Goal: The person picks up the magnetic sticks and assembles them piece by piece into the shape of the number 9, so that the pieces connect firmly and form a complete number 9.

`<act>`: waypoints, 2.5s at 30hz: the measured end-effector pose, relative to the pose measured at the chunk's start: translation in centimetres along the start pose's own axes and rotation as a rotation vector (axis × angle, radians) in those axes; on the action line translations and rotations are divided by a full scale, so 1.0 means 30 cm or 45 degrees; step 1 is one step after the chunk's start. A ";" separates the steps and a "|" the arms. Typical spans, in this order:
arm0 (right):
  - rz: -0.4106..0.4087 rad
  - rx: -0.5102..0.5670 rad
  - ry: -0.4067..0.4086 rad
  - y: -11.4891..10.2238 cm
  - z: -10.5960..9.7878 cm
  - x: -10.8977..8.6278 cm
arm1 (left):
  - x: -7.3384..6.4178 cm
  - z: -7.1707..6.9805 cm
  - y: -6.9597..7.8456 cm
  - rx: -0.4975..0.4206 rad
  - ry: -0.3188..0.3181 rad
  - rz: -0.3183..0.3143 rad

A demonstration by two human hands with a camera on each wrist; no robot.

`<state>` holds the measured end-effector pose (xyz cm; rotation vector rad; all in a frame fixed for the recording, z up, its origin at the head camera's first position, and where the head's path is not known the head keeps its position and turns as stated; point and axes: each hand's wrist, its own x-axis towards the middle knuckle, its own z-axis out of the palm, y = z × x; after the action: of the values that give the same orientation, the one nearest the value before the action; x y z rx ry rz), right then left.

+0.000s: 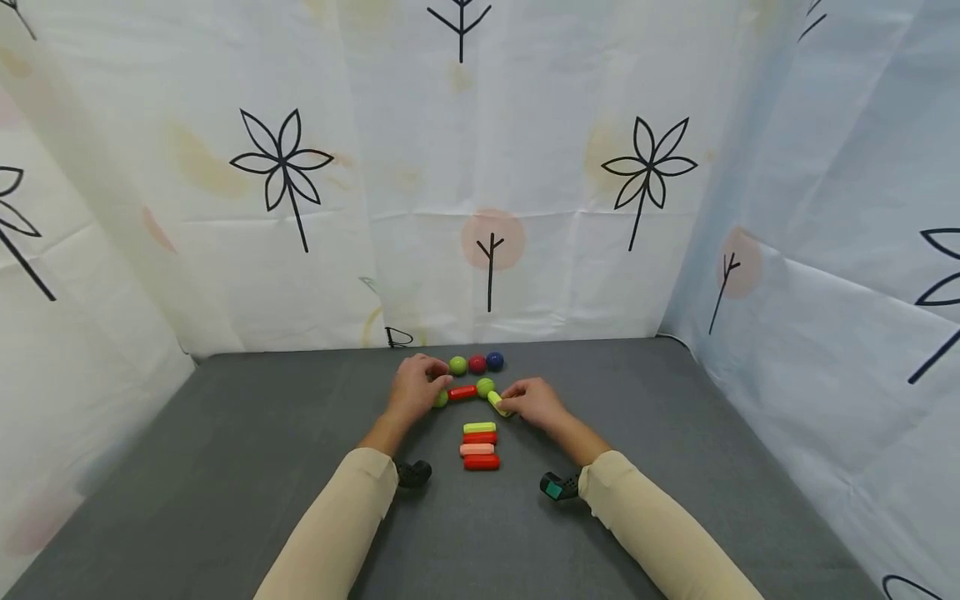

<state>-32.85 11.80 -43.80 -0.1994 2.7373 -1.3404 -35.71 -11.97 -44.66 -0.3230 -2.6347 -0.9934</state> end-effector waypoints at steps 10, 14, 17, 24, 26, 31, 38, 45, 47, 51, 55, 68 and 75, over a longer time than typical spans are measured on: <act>0.006 -0.005 -0.005 0.005 0.002 -0.001 | 0.021 0.008 -0.016 0.065 -0.006 -0.058; 0.022 0.014 -0.015 0.002 0.001 -0.002 | 0.025 0.010 -0.022 0.061 -0.050 -0.064; 0.023 0.033 -0.020 0.000 0.001 -0.005 | 0.029 0.012 -0.029 0.053 -0.077 -0.071; 0.035 0.033 -0.020 -0.001 0.007 -0.005 | 0.046 0.013 -0.039 0.061 -0.123 -0.070; 0.027 0.023 -0.019 -0.001 0.012 -0.004 | 0.051 0.013 -0.039 0.056 -0.129 -0.083; -0.021 0.023 -0.020 0.004 0.017 -0.007 | 0.060 0.009 -0.035 0.050 -0.126 -0.148; -0.080 0.005 -0.042 0.002 0.019 -0.018 | 0.055 -0.006 -0.033 0.063 -0.109 -0.190; -0.039 -0.066 -0.034 -0.010 0.030 -0.011 | 0.050 -0.010 -0.036 0.077 -0.073 -0.156; -0.039 -0.101 -0.041 -0.015 0.030 -0.005 | 0.050 -0.011 -0.031 0.075 -0.060 -0.150; -0.035 -0.186 -0.054 -0.026 0.031 0.005 | 0.045 -0.020 -0.015 0.040 -0.025 -0.125; -0.021 -0.213 -0.065 -0.031 0.033 0.015 | 0.036 -0.030 0.005 0.008 0.015 -0.056; 0.042 -0.167 -0.094 -0.038 0.044 0.052 | -0.016 -0.025 0.048 -0.147 -0.045 -0.002; 0.084 -0.128 -0.108 -0.049 0.037 0.068 | -0.043 -0.007 0.073 -0.203 -0.112 0.030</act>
<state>-34.59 9.72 -43.36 -0.1677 2.7171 -1.1517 -33.79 -10.63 -43.65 -0.4429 -2.6280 -1.2105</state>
